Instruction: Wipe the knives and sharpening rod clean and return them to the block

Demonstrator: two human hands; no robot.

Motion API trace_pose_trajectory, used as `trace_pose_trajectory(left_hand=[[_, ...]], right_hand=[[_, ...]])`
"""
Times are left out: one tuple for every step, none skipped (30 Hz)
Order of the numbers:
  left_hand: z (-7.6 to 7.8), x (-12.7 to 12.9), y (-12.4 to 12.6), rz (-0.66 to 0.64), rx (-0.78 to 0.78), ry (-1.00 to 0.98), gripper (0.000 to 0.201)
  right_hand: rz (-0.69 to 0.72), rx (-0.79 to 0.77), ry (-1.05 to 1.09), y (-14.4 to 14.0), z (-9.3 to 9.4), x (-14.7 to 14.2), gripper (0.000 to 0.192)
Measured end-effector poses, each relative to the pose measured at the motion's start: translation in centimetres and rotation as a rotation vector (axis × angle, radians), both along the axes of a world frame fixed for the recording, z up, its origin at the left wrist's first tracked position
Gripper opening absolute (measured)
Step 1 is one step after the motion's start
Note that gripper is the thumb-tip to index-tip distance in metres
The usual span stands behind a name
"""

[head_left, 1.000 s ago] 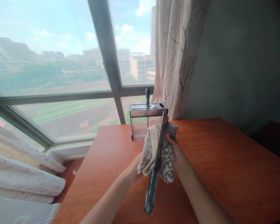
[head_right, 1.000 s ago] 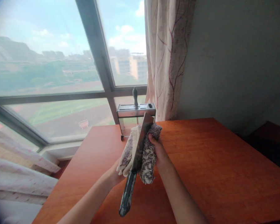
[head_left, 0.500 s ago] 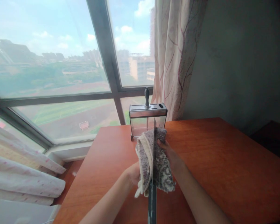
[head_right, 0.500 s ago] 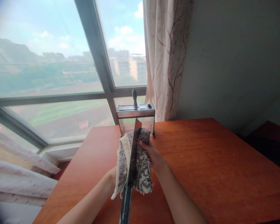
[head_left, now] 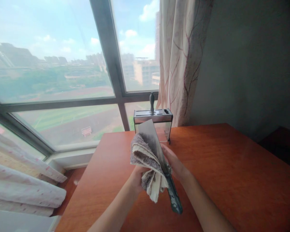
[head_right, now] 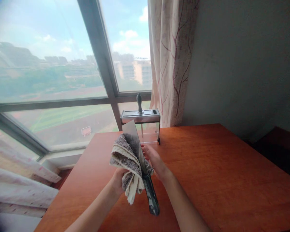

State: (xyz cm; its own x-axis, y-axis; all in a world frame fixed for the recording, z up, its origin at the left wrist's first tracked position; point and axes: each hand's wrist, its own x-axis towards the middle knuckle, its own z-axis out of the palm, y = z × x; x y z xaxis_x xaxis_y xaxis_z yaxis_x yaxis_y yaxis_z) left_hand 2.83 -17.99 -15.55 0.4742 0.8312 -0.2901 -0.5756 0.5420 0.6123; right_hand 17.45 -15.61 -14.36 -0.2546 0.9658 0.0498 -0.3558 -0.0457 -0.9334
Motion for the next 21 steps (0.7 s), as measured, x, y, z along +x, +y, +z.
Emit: trace_pose_trajectory(left_hand=[[0.1, -0.4, 0.4, 0.045, -0.008, -0.008, 0.013], [0.1, -0.8, 0.8, 0.101, -0.010, -0.016, 0.014], [0.1, -1.2, 1.3, 0.170, -0.003, -0.027, 0.014], [0.0, -1.5, 1.7, 0.242, 0.008, -0.039, 0.015], [0.0, -1.7, 2.1, 0.303, 0.019, -0.054, 0.016], [-0.1, -1.9, 2.4, 0.343, 0.029, -0.069, 0.017], [-0.2, -1.9, 2.7, 0.359, 0.037, -0.082, 0.018], [-0.3, -2.0, 2.8, 0.359, 0.042, -0.090, 0.019], [-0.4, -1.9, 2.9, 0.352, 0.043, -0.093, 0.020], [-0.5, -1.9, 2.9, 0.350, 0.042, -0.089, 0.020], [-0.5, -1.8, 2.8, 0.359, 0.035, -0.081, 0.019], [-0.6, -1.8, 2.8, 0.374, 0.022, -0.071, 0.018], [-0.6, -1.8, 2.7, 0.388, 0.005, -0.062, 0.017], [-0.6, -2.0, 2.5, 0.390, -0.013, -0.055, 0.017], [-0.6, -2.2, 2.5, 0.380, -0.029, -0.049, 0.017], [-0.6, -2.5, 2.4, 0.362, -0.038, -0.045, 0.018], [-0.5, -3.0, 2.4, 0.342, -0.039, -0.047, 0.019], [-0.5, -3.5, 2.4, 0.326, -0.029, -0.052, 0.019], [-0.4, -4.1, 2.4, 0.321, -0.010, -0.061, 0.020], [-0.3, -4.7, 2.4, 0.329, 0.015, -0.070, 0.020], [-0.2, -5.3, 2.4, 0.343, 0.041, -0.075, 0.019]], right_hand=[[-0.028, -0.009, -0.009, -0.2, -0.5, 0.4, 0.046], [-0.061, -0.017, -0.024, -0.5, -1.0, 0.8, 0.046], [-0.060, -0.023, -0.038, -0.9, -1.5, 1.2, 0.046], [-0.033, -0.016, -0.040, -1.3, -1.8, 1.4, 0.048], [0.005, -0.003, -0.038, -1.7, -2.1, 1.5, 0.049], [0.041, 0.014, -0.039, -2.1, -2.2, 1.5, 0.050], [0.063, 0.032, -0.047, -2.4, -2.2, 1.5, 0.048], [0.061, 0.048, -0.069, -2.6, -2.1, 1.3, 0.046], [0.036, 0.062, -0.105, -2.6, -2.0, 1.2, 0.044], [0.000, 0.069, -0.148, -2.6, -2.0, 1.1, 0.042], [-0.040, 0.070, -0.190, -2.5, -2.0, 1.1, 0.041], [-0.081, 0.068, -0.224, -2.4, -2.0, 1.1, 0.041], [-0.114, 0.063, -0.244, -2.2, -2.1, 1.2, 0.041], [-0.136, 0.056, -0.251, -2.0, -2.3, 1.4, 0.041], [-0.153, 0.049, -0.247, -1.9, -2.4, 1.7, 0.041], [-0.165, 0.043, -0.238, -1.8, -2.5, 1.9, 0.041], [-0.173, 0.036, -0.225, -1.7, -2.6, 2.2, 0.041], [-0.176, 0.027, -0.210, -1.7, -2.6, 2.4, 0.041], [-0.172, 0.015, -0.195, -1.7, -2.6, 2.5, 0.041], [-0.162, 0.008, -0.183, -1.7, -2.5, 2.6, 0.041], [-0.148, 0.008, -0.176, -1.8, -2.4, 2.7, 0.041]])
